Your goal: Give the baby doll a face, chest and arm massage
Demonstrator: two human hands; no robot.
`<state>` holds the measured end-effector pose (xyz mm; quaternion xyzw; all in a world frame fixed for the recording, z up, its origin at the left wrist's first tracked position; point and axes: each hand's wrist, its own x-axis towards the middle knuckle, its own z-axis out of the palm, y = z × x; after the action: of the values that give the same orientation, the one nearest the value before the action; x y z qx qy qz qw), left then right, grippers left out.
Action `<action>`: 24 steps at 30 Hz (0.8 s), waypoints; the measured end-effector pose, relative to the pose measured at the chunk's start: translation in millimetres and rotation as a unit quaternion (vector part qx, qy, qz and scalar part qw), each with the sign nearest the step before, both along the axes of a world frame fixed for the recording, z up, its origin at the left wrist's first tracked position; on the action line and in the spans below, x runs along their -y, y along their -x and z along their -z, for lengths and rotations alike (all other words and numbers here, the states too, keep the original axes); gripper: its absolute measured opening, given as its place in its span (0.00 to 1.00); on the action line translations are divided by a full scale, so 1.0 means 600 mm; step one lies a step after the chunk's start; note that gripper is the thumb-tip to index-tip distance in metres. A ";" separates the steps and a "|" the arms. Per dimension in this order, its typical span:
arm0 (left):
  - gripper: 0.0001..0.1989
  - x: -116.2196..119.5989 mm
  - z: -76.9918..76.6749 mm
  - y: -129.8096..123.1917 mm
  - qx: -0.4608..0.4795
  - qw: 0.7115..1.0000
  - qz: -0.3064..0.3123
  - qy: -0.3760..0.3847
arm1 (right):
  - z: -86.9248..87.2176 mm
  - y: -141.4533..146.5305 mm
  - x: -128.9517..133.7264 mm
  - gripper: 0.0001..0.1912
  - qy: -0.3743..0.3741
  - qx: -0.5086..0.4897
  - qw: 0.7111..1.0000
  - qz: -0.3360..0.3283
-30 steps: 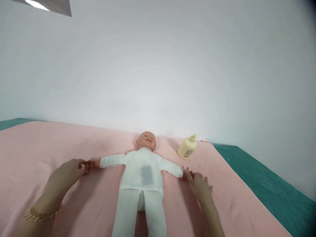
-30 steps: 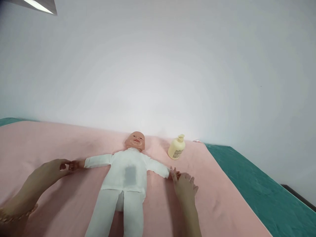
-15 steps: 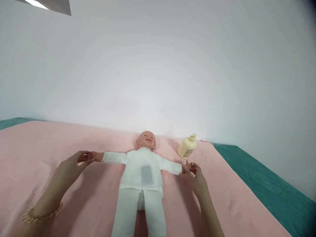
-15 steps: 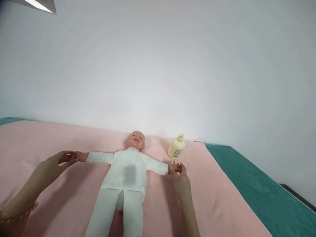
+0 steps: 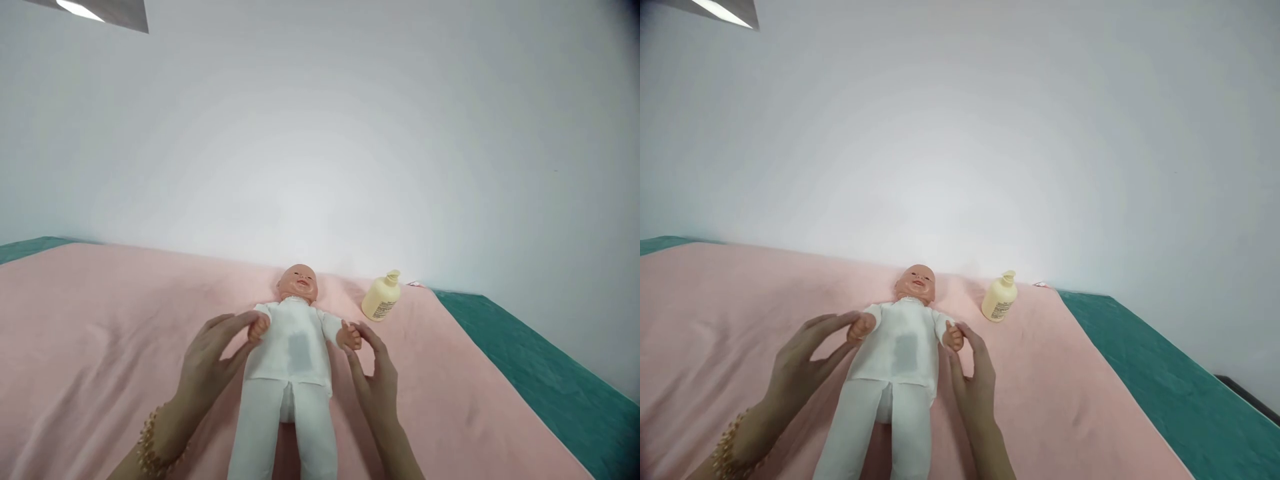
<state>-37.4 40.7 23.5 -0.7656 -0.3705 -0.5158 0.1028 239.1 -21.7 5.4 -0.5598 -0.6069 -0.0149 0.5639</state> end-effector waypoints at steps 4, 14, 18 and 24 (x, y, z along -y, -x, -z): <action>0.15 -0.003 0.009 -0.028 -0.075 0.987 0.130 -0.048 | 0.003 0.036 0.004 0.18 -0.023 0.080 0.995 -0.062; 0.14 -0.013 0.022 -0.039 -0.162 0.963 0.214 -0.014 | -0.012 0.058 -0.003 0.21 -0.059 0.274 0.946 -0.162; 0.14 -0.014 0.028 -0.040 -0.156 0.963 0.219 -0.005 | -0.013 0.059 -0.002 0.19 -0.068 0.284 0.944 -0.157; 0.14 -0.010 0.028 -0.042 -0.160 0.965 0.208 -0.011 | -0.013 0.060 -0.003 0.19 -0.074 0.285 0.943 -0.156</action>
<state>-12.3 46.8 6.8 -0.8970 -0.1757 -0.4012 0.0595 203.3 -20.1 13.4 -0.3868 -0.8194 -0.1309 0.4023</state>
